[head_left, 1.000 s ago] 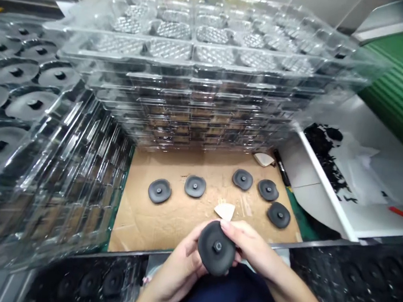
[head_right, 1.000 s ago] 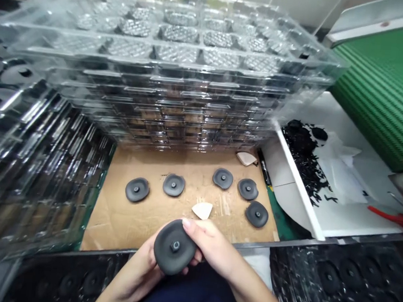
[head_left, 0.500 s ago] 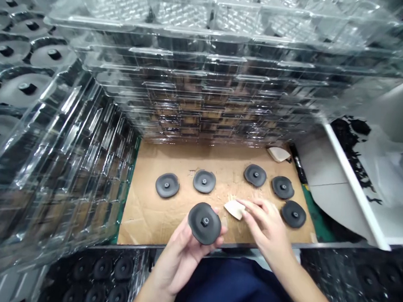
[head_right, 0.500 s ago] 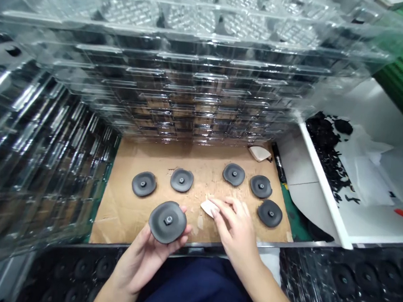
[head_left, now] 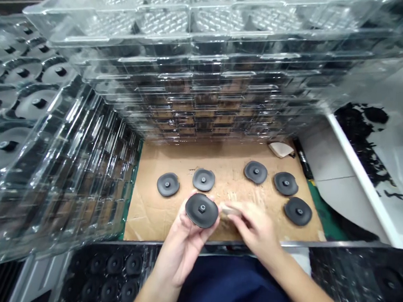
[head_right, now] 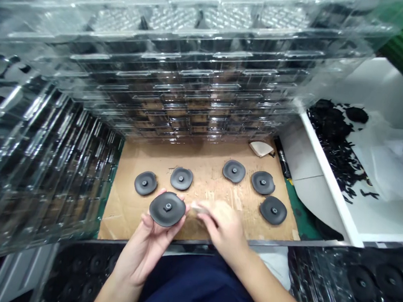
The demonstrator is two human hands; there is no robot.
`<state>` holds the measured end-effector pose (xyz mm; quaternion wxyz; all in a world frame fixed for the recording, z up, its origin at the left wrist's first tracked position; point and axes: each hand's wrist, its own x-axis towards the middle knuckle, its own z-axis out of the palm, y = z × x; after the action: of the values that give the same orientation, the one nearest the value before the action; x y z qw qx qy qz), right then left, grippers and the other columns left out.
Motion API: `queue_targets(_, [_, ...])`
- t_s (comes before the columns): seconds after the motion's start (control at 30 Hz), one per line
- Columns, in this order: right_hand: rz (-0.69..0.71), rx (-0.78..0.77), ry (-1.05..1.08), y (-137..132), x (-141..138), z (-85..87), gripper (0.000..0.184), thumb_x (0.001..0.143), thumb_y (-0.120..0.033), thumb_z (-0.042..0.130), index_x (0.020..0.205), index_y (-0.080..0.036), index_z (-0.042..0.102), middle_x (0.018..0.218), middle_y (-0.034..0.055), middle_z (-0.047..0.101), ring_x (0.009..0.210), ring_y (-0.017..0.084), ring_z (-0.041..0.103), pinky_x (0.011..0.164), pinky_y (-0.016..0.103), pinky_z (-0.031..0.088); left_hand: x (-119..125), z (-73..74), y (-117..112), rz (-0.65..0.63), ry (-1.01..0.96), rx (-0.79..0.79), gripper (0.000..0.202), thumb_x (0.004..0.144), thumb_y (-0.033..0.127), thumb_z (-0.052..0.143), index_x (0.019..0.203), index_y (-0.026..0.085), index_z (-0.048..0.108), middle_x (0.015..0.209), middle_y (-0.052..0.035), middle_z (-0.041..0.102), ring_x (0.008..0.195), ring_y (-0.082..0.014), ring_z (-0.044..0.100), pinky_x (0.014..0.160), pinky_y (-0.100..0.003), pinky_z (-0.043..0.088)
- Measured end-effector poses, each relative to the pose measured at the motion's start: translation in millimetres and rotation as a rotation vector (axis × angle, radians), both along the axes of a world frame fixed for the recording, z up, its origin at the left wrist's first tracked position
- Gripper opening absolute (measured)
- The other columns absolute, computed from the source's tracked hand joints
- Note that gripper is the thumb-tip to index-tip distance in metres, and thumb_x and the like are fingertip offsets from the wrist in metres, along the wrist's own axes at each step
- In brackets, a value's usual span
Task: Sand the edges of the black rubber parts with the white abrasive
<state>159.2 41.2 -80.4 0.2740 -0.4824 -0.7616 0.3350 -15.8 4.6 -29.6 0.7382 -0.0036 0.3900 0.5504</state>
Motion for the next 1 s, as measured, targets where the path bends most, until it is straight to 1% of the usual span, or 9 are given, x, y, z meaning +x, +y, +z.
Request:
queue_targets(0.1, [0.056, -0.03, 0.045, -6, 0, 5.2, 0.018, 0.089, -0.024, 0.052, 0.099, -0.023, 0.067, 0.083, 0.0035, 0.071, 0.075, 0.016, 0.065, 0.069, 0.027, 0.052, 5, -0.8, 3, 0.005, 0.045, -0.021, 0.065, 0.069, 0.041, 0.07, 0.129, 0.027, 0.049, 0.123, -0.0101, 0.062, 0.114, -0.0266, 0.058, 0.1, -0.041, 0.045])
queue_targets(0.17, [-0.01, -0.039, 0.068, -1, 3, 14.7, 0.018, 0.089, -0.024, 0.051, 0.097, -0.021, 0.067, 0.081, 0.0033, 0.07, 0.071, 0.015, 0.065, 0.065, 0.025, 0.052, 9, -1.1, 6, -0.017, 0.057, -0.028, 0.069, 0.068, 0.039, 0.073, 0.13, 0.024, 0.048, 0.119, -0.0109, 0.064, 0.111, -0.0266, 0.059, 0.098, -0.041, 0.046])
queue_targets(0.3, [-0.174, 0.027, 0.145, 15, 3, 57.8, 0.022, 0.091, -0.025, 0.047, 0.107, -0.02, 0.061, 0.101, 0.0053, 0.067, 0.087, 0.016, 0.063, 0.073, 0.027, 0.051, 26, 1.7, 13, -0.048, 0.072, 0.011, 0.063, 0.065, 0.034, 0.076, 0.123, 0.021, 0.055, 0.117, -0.0096, 0.066, 0.107, -0.0244, 0.061, 0.09, -0.035, 0.052])
queue_targets(0.4, [-0.044, 0.117, 0.235, 16, -2, 90.7, 0.023, 0.091, -0.018, 0.046, 0.108, -0.018, 0.061, 0.097, 0.0045, 0.067, 0.088, 0.014, 0.062, 0.078, 0.026, 0.05, 39, 6.5, 16, -0.109, 0.097, 0.001, 0.055, 0.067, 0.029, 0.075, 0.119, 0.022, 0.058, 0.108, -0.0071, 0.069, 0.102, -0.0215, 0.063, 0.083, -0.027, 0.054])
queue_targets(0.47, [0.099, 0.026, 0.214, 14, -4, 103.4, 0.021, 0.09, -0.015, 0.046, 0.104, -0.018, 0.062, 0.091, 0.0028, 0.067, 0.082, 0.012, 0.062, 0.074, 0.022, 0.05, 44, 9.8, 16, -0.146, 0.126, -0.023, 0.054, 0.067, 0.024, 0.075, 0.118, 0.024, 0.059, 0.103, -0.0048, 0.071, 0.098, -0.0193, 0.065, 0.078, -0.022, 0.055])
queue_targets(0.57, [0.187, -0.056, 0.125, 11, -6, 109.2, 0.019, 0.09, -0.013, 0.047, 0.098, -0.02, 0.063, 0.086, -0.0003, 0.066, 0.076, 0.01, 0.062, 0.069, 0.019, 0.049, 46, 14.1, 15, -0.139, 0.161, -0.019, 0.047, 0.066, 0.023, 0.075, 0.112, 0.025, 0.063, 0.097, -0.002, 0.072, 0.088, -0.0152, 0.067, 0.071, -0.017, 0.054])
queue_targets(0.7, [0.068, 0.179, 0.25, 4, -4, 110.2, 0.024, 0.091, -0.011, 0.044, 0.107, -0.012, 0.061, 0.091, 0.0068, 0.066, 0.084, 0.015, 0.061, 0.078, 0.026, 0.049, 43, 20.0, 12, -0.146, 0.127, 0.033, 0.041, 0.061, 0.023, 0.08, 0.1, 0.025, 0.069, 0.087, 0.0001, 0.074, 0.086, -0.0149, 0.067, 0.076, -0.018, 0.053])
queue_targets(0.87, [0.205, -0.099, 0.218, -5, 4, 118.6, 0.02, 0.089, -0.011, 0.049, 0.1, -0.02, 0.063, 0.085, 0.0007, 0.066, 0.074, 0.01, 0.061, 0.068, 0.019, 0.05, 42, 27.1, 8, -0.133, 0.108, 0.016, 0.054, 0.049, 0.022, 0.085, 0.1, 0.025, 0.069, 0.097, -0.0011, 0.074, 0.09, -0.0171, 0.068, 0.079, -0.021, 0.054])
queue_targets(1.0, [0.026, 0.249, 0.257, -1, -5, 120.6, 0.024, 0.087, -0.007, 0.046, 0.105, -0.007, 0.062, 0.088, 0.0089, 0.067, 0.079, 0.015, 0.061, 0.074, 0.027, 0.05, 46, 33.1, 6, -0.204, 0.112, 0.026, 0.048, 0.053, 0.025, 0.084, 0.099, 0.02, 0.07, 0.093, -0.0041, 0.073, 0.093, -0.0185, 0.067, 0.081, -0.021, 0.053])
